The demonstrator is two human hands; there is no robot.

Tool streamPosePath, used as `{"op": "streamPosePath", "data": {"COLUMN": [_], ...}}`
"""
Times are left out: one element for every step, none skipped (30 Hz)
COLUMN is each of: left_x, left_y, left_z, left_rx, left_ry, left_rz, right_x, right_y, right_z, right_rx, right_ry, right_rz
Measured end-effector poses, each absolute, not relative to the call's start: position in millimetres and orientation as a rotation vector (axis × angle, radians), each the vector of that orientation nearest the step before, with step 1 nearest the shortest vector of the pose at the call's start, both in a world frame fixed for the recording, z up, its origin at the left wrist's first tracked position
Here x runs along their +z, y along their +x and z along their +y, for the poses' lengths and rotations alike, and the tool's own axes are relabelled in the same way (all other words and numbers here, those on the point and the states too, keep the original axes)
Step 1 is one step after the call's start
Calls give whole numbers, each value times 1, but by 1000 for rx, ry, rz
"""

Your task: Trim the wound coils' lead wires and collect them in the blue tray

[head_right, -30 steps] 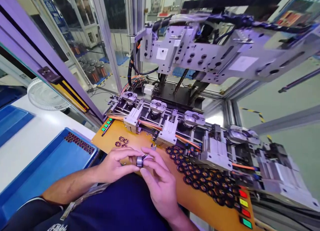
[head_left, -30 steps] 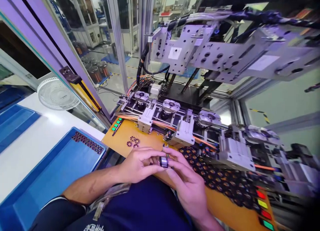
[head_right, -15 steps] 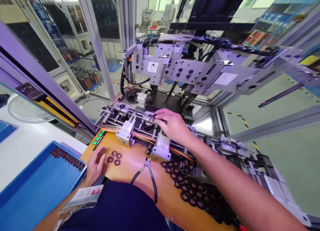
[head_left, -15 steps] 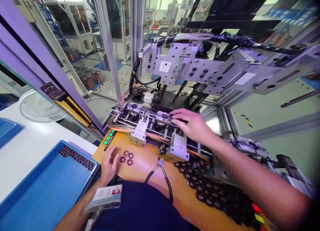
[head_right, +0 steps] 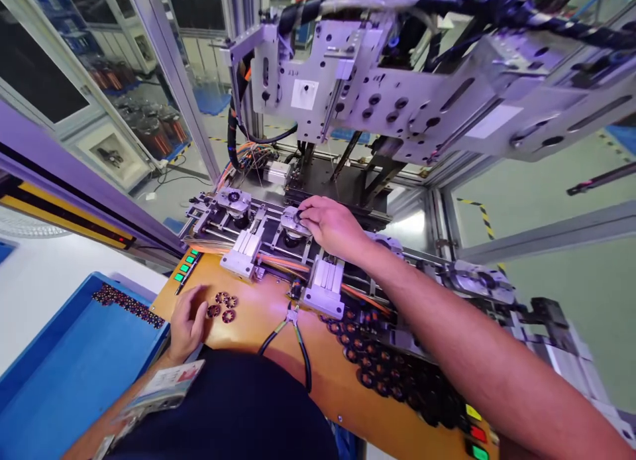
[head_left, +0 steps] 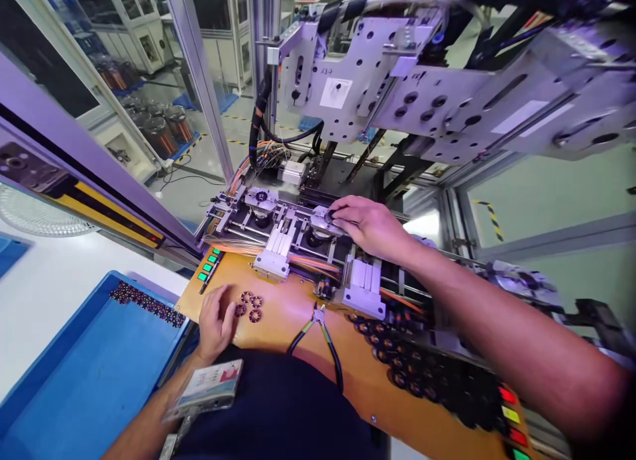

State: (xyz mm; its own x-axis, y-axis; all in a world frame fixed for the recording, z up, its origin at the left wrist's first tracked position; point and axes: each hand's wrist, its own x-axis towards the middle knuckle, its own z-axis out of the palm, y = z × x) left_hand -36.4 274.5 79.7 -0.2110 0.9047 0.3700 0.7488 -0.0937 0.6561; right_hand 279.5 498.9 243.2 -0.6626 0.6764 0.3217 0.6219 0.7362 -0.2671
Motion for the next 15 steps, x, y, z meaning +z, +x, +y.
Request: {"op": "streamPosePath", "data": {"left_x": [79, 79, 79, 78, 78, 78, 78, 78, 78, 79, 80, 81, 82, 82, 82], "left_y": [-36, -36, -36, -36, -36, -36, -36, -36, -36, -36, -36, -36, -36, -35, -35], "left_z": [275, 275, 276, 276, 277, 277, 277, 277, 277, 277, 277, 276, 276, 276, 276], "left_rx": [1184, 1181, 1180, 1183, 1188, 1193, 1197, 1197, 1193, 1184, 1175, 1166, 1160, 1158, 1160], "left_ry": [1844, 1852, 1860, 1869, 1876, 1882, 1885, 1884, 1879, 1872, 1865, 1857, 1850, 1845, 1842], "left_rz": [1973, 1973, 1972, 1971, 1971, 1971, 1974, 1978, 1983, 1988, 1992, 1996, 2000, 2003, 2006], "right_x": [244, 245, 246, 247, 248, 249, 250, 251, 252, 253, 253, 252, 252, 250, 249], "right_y": [278, 276, 274, 272, 270, 268, 267, 267, 268, 270, 273, 276, 280, 283, 286], "right_z": [499, 499, 499, 499, 499, 499, 498, 497, 495, 493, 491, 488, 485, 483, 480], "right_rx": [171, 153, 133, 112, 91, 71, 53, 36, 17, -4, -25, -45, -61, -72, -77], "right_ry": [-1017, -1039, -1061, -1081, -1100, -1114, -1123, -1130, -1135, -1137, -1135, -1129, -1116, -1099, -1078], "right_rz": [-2556, -2574, -2591, -2607, -2622, -2637, -2651, -2661, -2668, -2672, -2676, -2682, -2694, -2712, -2733]}}
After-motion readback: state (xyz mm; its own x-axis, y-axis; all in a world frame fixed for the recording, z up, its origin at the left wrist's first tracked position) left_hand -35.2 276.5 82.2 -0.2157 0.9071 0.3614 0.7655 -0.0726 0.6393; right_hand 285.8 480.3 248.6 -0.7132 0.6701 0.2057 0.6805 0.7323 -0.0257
